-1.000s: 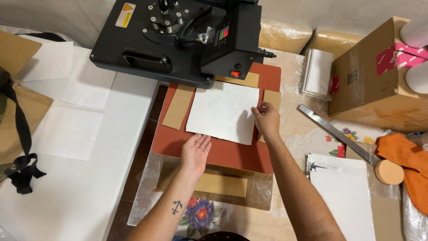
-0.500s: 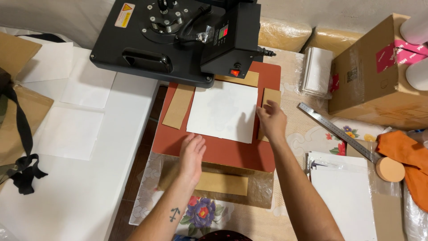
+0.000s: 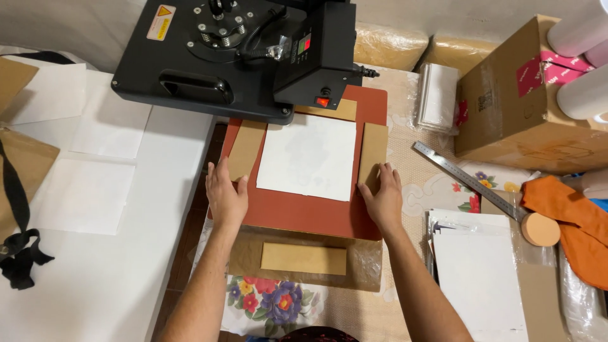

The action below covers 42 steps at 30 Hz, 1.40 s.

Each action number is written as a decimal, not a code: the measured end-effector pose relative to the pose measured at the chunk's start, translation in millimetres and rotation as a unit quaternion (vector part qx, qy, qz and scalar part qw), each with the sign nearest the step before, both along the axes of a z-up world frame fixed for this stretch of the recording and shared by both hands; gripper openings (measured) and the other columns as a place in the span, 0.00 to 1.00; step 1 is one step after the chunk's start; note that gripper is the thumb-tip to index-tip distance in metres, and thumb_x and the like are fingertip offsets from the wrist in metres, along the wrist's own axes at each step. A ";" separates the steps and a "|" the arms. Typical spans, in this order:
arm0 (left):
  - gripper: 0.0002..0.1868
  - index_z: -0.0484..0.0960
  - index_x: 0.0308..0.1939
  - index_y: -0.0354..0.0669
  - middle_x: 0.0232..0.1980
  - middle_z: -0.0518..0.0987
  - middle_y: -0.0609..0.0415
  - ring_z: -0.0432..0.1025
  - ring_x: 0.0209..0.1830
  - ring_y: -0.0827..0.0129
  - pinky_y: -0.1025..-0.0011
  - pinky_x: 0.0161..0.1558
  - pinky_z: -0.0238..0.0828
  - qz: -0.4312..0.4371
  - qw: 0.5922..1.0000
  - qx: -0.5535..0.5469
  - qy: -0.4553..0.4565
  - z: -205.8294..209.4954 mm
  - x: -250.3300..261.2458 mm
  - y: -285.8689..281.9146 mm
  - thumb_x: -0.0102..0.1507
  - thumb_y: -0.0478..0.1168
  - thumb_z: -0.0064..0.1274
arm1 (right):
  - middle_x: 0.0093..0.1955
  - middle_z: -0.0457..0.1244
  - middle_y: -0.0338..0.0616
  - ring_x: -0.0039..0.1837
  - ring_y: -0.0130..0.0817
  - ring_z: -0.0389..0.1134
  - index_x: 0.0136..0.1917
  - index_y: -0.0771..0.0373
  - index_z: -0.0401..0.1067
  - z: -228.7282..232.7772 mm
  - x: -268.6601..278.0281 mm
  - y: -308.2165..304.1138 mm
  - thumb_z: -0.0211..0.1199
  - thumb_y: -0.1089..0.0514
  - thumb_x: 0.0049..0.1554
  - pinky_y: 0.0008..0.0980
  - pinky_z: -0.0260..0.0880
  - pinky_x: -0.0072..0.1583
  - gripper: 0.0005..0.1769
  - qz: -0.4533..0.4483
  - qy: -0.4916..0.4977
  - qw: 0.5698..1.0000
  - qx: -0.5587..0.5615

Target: The person places a sheet of transfer paper onto a heat press machine, covers it with a protective sheet, and closes the press. They then open the press, remove the paper, and repeat the process with additional sheets.

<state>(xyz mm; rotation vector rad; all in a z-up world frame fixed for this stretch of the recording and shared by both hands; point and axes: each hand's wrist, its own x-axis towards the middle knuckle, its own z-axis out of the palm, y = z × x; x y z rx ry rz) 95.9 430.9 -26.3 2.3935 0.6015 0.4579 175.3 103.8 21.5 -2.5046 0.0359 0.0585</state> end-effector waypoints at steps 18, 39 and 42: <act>0.39 0.60 0.73 0.38 0.71 0.66 0.43 0.55 0.71 0.47 0.48 0.70 0.48 0.035 0.997 0.064 0.035 -18.8 11.2 -11.6 0.61 0.41 0.58 | 0.78 0.55 0.51 0.83 0.60 0.34 0.78 0.63 0.58 -14.1 -1.7 3.9 0.70 0.48 0.53 0.48 0.50 0.77 0.45 0.005 -0.010 1.000 -0.009; 0.56 0.58 0.75 0.39 0.74 0.64 0.42 0.48 0.77 0.44 0.47 0.74 0.38 -0.039 0.998 -0.003 0.040 8.9 -8.8 -12.4 0.50 0.53 0.71 | 0.78 0.54 0.50 0.84 0.58 0.31 0.79 0.63 0.54 15.2 -20.7 -2.3 0.78 0.41 0.44 0.51 0.48 0.77 0.59 0.039 0.025 0.999 0.002; 0.56 0.58 0.74 0.38 0.74 0.65 0.43 0.48 0.78 0.46 0.49 0.74 0.39 -0.035 0.998 0.013 0.056 9.5 -7.2 -11.8 0.50 0.55 0.71 | 0.79 0.52 0.51 0.84 0.60 0.29 0.80 0.63 0.52 9.1 -23.1 -4.1 0.79 0.38 0.41 0.52 0.45 0.78 0.63 0.054 0.028 0.998 0.001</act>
